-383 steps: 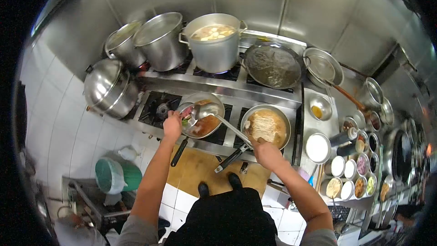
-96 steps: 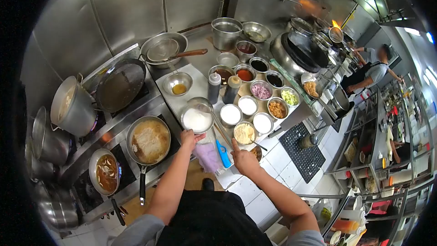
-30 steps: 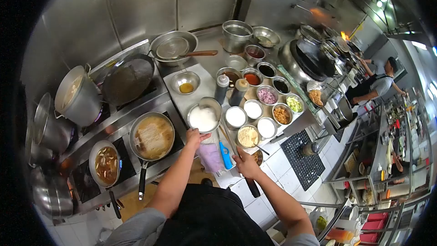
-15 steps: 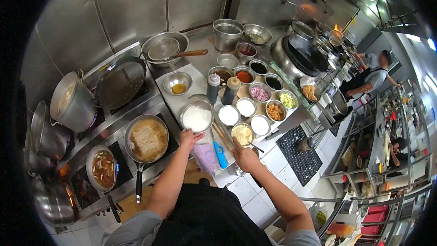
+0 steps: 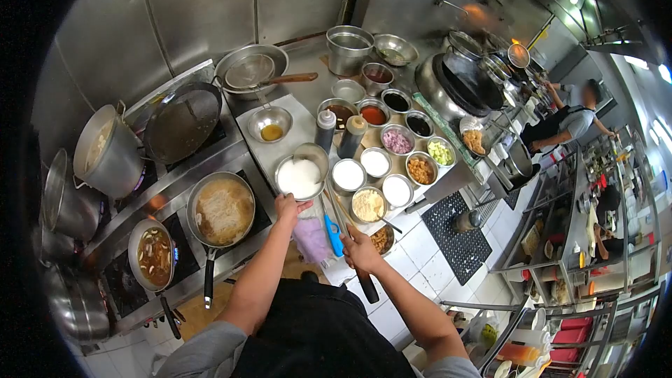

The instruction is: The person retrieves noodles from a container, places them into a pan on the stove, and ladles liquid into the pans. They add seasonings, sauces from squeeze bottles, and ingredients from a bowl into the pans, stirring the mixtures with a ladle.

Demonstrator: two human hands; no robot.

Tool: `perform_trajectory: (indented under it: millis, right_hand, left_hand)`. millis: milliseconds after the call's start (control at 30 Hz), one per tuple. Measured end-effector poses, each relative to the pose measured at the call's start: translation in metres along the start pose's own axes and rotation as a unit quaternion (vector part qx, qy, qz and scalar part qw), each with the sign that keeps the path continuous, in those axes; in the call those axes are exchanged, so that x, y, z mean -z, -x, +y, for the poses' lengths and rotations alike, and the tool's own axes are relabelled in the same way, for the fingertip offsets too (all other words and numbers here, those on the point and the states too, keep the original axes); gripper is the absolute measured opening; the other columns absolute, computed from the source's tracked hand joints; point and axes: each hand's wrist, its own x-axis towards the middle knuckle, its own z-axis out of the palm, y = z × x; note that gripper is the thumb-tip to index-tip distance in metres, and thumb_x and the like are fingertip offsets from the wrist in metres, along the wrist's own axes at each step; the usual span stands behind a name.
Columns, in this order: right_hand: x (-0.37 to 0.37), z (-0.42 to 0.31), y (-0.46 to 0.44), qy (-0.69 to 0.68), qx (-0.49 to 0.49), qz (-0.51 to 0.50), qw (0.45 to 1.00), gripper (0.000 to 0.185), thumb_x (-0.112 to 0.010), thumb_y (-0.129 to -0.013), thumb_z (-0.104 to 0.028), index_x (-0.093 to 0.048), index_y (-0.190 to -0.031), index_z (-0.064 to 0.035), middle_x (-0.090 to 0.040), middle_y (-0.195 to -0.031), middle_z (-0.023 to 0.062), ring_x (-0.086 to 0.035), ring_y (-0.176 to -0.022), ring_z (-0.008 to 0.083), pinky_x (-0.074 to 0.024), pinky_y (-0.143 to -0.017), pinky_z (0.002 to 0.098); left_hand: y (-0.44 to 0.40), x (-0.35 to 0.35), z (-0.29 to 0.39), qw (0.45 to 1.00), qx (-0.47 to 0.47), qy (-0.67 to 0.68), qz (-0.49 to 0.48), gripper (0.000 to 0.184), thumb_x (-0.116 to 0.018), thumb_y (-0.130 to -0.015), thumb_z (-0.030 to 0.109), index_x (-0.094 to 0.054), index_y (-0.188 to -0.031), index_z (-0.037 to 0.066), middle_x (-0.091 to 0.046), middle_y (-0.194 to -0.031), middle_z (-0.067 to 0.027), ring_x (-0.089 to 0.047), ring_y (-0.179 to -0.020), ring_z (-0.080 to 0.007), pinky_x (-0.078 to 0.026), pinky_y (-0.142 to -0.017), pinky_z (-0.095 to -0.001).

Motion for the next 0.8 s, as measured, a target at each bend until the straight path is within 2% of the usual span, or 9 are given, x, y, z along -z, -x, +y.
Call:
perform_trajectory:
  millis: [67, 267, 400, 467, 600, 667, 700, 767, 800]
  right_hand:
    - [0.0, -0.002, -0.001, -0.067, -0.03, -0.018, 0.997, 0.062, -0.051, -0.099, -0.021, -0.019, -0.152, -0.0122, -0.042, -0.066, 0.0016, -0.038, -0.045, 0.0108, -0.0354, -0.041, 0.027]
    - [0.003, -0.017, 0.007, -0.185, -0.076, -0.047, 0.979, 0.061, -0.051, -0.099, -0.02, -0.019, -0.15, -0.0122, -0.04, -0.068, -0.0001, -0.035, -0.046, 0.009, -0.034, -0.042, 0.0256]
    - [0.005, -0.024, 0.01, -0.186, -0.088, -0.05, 0.977, 0.064, -0.051, -0.099, -0.021, -0.016, -0.151, -0.0109, -0.038, -0.066, -0.0006, -0.035, -0.045, 0.0095, -0.0327, -0.042, 0.0267]
    - [0.004, -0.025, 0.014, -0.219, -0.099, -0.049, 0.97, 0.056, -0.051, -0.099, -0.02, -0.023, -0.147, -0.0108, -0.039, -0.068, -0.0015, -0.034, -0.046, 0.0078, -0.0335, -0.043, 0.0251]
    - [0.006, -0.033, 0.02, -0.197, -0.092, -0.076, 0.973, 0.057, -0.051, -0.099, -0.019, -0.021, -0.147, -0.0093, -0.039, -0.067, -0.0016, -0.035, -0.046, 0.0079, -0.0341, -0.042, 0.0255]
    - [0.006, -0.037, 0.022, -0.113, -0.042, -0.064, 0.991, 0.057, -0.05, -0.099, -0.02, -0.022, -0.148, -0.0062, -0.04, -0.066, -0.0007, -0.039, -0.047, 0.0091, -0.0362, -0.043, 0.0262]
    - [0.006, -0.04, 0.024, -0.115, -0.042, -0.063, 0.991, 0.057, -0.05, -0.099, -0.02, -0.022, -0.148, -0.0062, -0.04, -0.066, -0.0007, -0.039, -0.047, 0.0091, -0.0362, -0.043, 0.0262]
    - [0.004, -0.044, 0.028, 0.011, -0.006, -0.015, 1.0, 0.056, -0.05, -0.099, -0.021, -0.027, -0.146, -0.001, -0.043, -0.066, 0.0005, -0.041, -0.048, 0.009, -0.0364, -0.043, 0.0254]
    - [0.006, -0.039, 0.026, 0.01, -0.005, -0.014, 1.0, 0.056, -0.05, -0.099, -0.021, -0.027, -0.146, -0.001, -0.043, -0.066, 0.0005, -0.041, -0.048, 0.009, -0.0364, -0.043, 0.0254]
  left_hand:
    - [0.0, -0.003, 0.002, 1.0, 0.002, -0.011, 0.006, 0.035, -0.034, -0.094, 0.0, -0.026, -0.126, -0.011, -0.054, -0.108, -0.0341, -0.066, -0.079, -0.0474, -0.063, -0.065, -0.0494]
    - [0.001, -0.002, 0.004, 0.999, 0.013, -0.029, -0.009, 0.029, -0.032, -0.096, 0.002, -0.031, -0.12, -0.013, -0.056, -0.107, -0.0327, -0.067, -0.082, -0.0449, -0.063, -0.069, -0.049]
    - [0.0, 0.001, 0.008, 0.999, 0.017, -0.052, 0.005, 0.029, -0.031, -0.095, 0.002, -0.032, -0.12, -0.014, -0.057, -0.107, -0.0323, -0.067, -0.082, -0.0449, -0.063, -0.07, -0.0489]
    - [-0.003, 0.008, 0.009, 0.999, 0.036, -0.021, -0.01, 0.033, -0.033, -0.092, 0.0, -0.03, -0.124, -0.009, -0.055, -0.109, -0.0323, -0.067, -0.082, -0.0449, -0.063, -0.067, -0.0494]
    - [-0.001, 0.013, 0.009, 0.999, 0.029, -0.014, -0.016, 0.033, -0.031, -0.093, 0.0, -0.029, -0.124, -0.01, -0.055, -0.11, -0.0324, -0.067, -0.083, -0.0446, -0.063, -0.068, -0.0489]
    - [0.002, 0.012, 0.009, 0.999, 0.016, -0.023, -0.017, 0.032, -0.031, -0.091, 0.0, -0.032, -0.12, -0.015, -0.056, -0.108, -0.0339, -0.066, -0.085, -0.0468, -0.063, -0.072, -0.049]
    - [0.003, 0.011, 0.009, 0.999, 0.016, -0.024, -0.018, 0.032, -0.031, -0.091, 0.0, -0.032, -0.12, -0.015, -0.056, -0.108, -0.0339, -0.066, -0.085, -0.0468, -0.063, -0.072, -0.049]
    - [0.003, 0.013, 0.009, 0.999, 0.015, -0.031, -0.014, 0.033, -0.031, -0.091, 0.001, -0.033, -0.12, -0.015, -0.057, -0.107, -0.0338, -0.066, -0.085, -0.0466, -0.063, -0.071, -0.0483]
    - [0.002, 0.014, 0.009, 0.999, 0.015, -0.032, -0.015, 0.033, -0.031, -0.091, 0.001, -0.033, -0.12, -0.015, -0.057, -0.107, -0.0338, -0.066, -0.085, -0.0466, -0.063, -0.071, -0.0483]
